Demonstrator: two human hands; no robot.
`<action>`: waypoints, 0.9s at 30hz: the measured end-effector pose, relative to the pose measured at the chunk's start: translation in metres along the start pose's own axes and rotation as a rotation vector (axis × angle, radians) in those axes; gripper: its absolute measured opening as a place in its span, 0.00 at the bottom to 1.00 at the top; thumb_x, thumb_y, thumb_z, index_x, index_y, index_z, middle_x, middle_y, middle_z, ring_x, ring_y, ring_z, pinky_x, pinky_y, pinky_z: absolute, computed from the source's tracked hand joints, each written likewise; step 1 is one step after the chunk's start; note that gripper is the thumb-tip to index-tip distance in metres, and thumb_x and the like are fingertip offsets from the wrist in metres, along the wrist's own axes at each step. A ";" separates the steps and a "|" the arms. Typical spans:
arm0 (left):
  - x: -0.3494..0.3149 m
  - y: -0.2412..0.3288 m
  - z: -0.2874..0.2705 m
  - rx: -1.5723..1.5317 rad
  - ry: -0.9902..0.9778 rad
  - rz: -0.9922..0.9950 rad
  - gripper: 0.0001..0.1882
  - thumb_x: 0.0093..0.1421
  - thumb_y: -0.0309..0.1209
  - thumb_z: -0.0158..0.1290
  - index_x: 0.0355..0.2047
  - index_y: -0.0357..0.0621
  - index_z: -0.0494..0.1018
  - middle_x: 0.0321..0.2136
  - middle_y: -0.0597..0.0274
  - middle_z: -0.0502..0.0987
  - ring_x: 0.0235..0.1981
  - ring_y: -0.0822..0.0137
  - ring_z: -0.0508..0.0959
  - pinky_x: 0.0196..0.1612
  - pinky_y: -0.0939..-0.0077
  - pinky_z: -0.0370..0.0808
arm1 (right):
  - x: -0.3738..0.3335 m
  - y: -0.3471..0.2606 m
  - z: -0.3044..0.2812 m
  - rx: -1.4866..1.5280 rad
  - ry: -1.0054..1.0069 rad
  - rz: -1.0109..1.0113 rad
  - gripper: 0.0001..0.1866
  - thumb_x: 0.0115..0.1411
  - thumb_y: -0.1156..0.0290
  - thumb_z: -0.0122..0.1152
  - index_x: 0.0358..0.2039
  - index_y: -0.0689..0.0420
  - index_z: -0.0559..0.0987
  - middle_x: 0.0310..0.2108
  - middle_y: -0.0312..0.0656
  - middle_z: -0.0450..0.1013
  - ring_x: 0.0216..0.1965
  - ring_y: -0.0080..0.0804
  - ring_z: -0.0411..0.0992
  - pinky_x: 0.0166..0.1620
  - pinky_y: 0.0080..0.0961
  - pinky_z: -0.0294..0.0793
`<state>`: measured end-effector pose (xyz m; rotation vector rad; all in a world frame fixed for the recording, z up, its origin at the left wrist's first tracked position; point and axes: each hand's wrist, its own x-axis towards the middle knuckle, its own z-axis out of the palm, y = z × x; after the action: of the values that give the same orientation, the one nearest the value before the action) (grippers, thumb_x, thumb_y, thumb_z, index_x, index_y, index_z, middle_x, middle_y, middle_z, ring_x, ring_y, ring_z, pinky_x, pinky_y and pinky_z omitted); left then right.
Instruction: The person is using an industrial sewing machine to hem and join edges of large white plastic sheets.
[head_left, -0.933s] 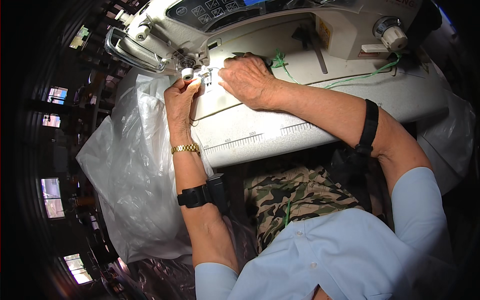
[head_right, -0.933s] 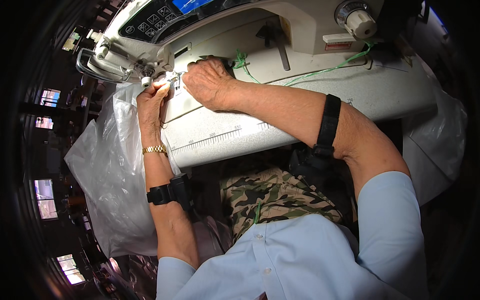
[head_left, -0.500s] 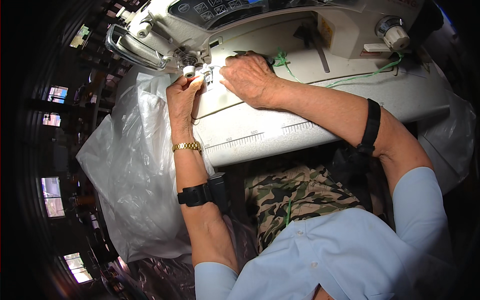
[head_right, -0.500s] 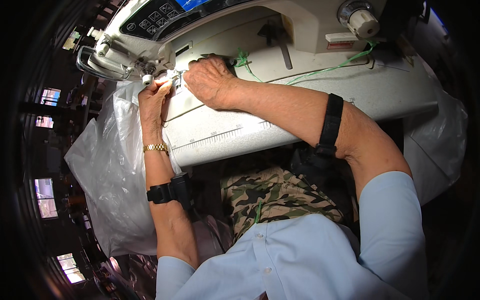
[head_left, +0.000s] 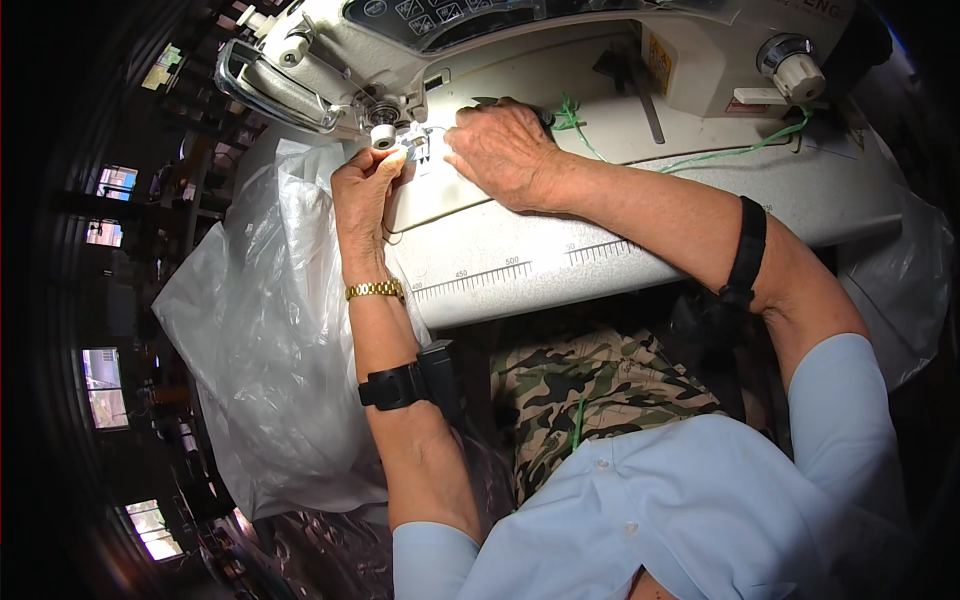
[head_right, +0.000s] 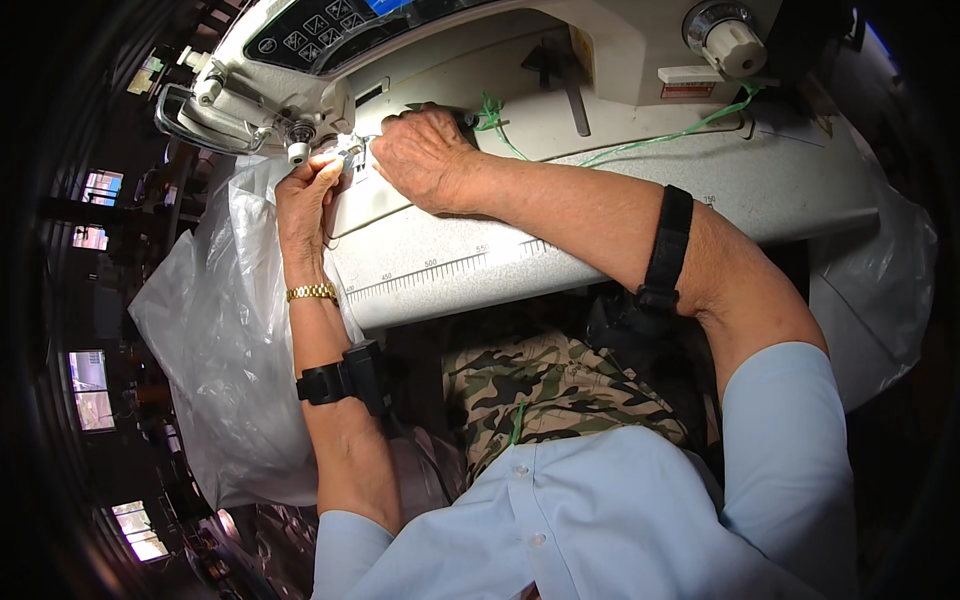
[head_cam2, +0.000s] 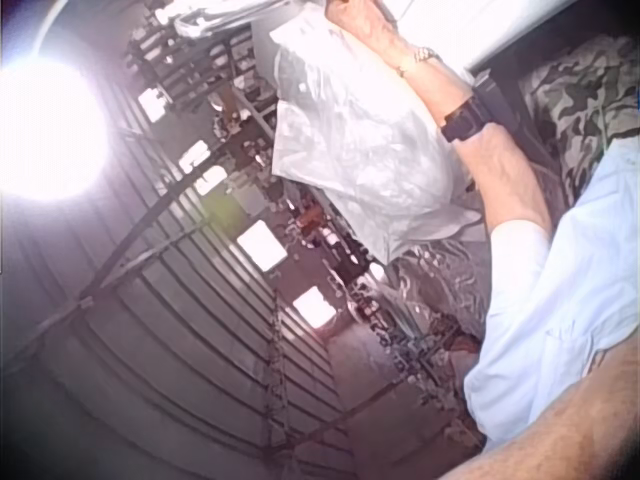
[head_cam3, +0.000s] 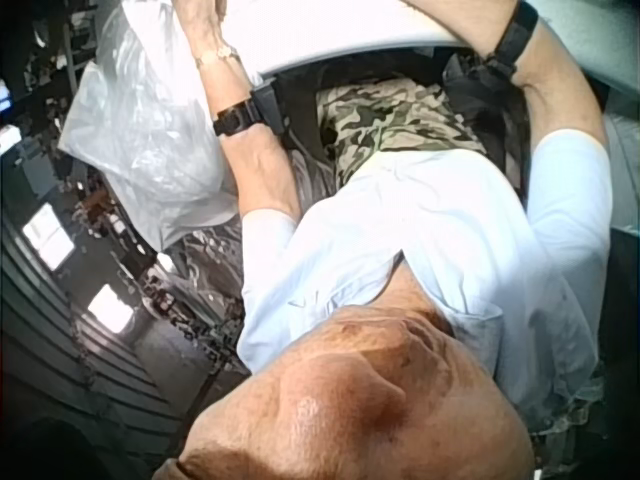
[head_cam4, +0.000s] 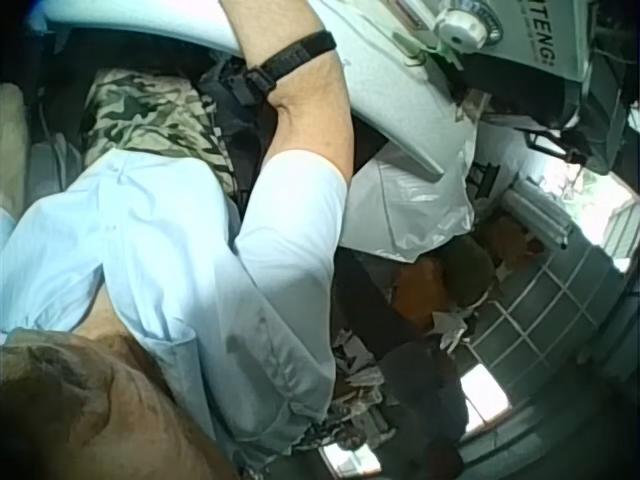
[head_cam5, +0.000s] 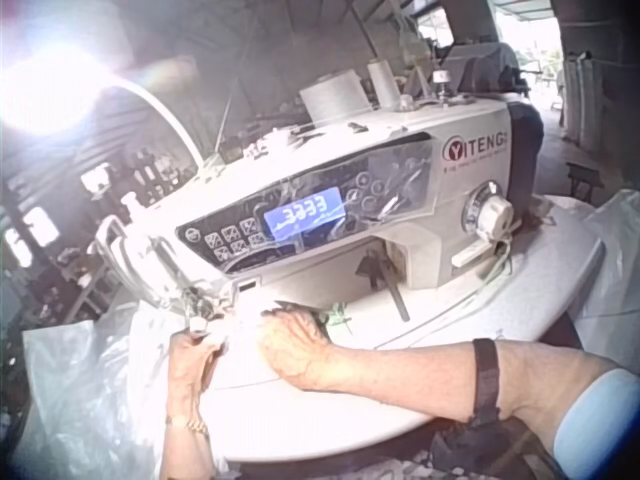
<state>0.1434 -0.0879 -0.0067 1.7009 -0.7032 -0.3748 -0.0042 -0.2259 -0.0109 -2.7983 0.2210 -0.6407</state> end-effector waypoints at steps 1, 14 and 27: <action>0.000 0.000 0.000 0.012 -0.003 0.010 0.04 0.54 0.24 0.59 0.28 0.35 0.78 0.23 0.67 0.76 0.22 0.80 0.71 0.29 0.88 0.70 | 0.000 0.000 0.000 -0.006 -0.005 0.001 0.13 0.59 0.64 0.57 0.27 0.63 0.76 0.26 0.47 0.72 0.31 0.42 0.75 0.37 0.37 0.75; -0.001 0.004 0.007 0.050 0.007 0.018 0.05 0.54 0.25 0.59 0.28 0.33 0.77 0.24 0.63 0.78 0.24 0.78 0.75 0.30 0.86 0.73 | 0.000 -0.001 -0.001 -0.020 -0.008 -0.007 0.13 0.59 0.64 0.56 0.27 0.63 0.76 0.27 0.47 0.72 0.32 0.42 0.75 0.38 0.37 0.74; -0.003 0.010 0.012 0.074 0.017 0.015 0.04 0.53 0.23 0.58 0.28 0.34 0.77 0.25 0.63 0.78 0.24 0.78 0.74 0.31 0.86 0.72 | -0.002 0.000 0.002 0.058 0.052 -0.009 0.13 0.58 0.65 0.57 0.27 0.63 0.76 0.28 0.49 0.72 0.32 0.45 0.74 0.39 0.40 0.73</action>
<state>0.1309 -0.0964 -0.0010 1.7660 -0.7246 -0.3273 -0.0049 -0.2251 -0.0127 -2.7309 0.1972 -0.7111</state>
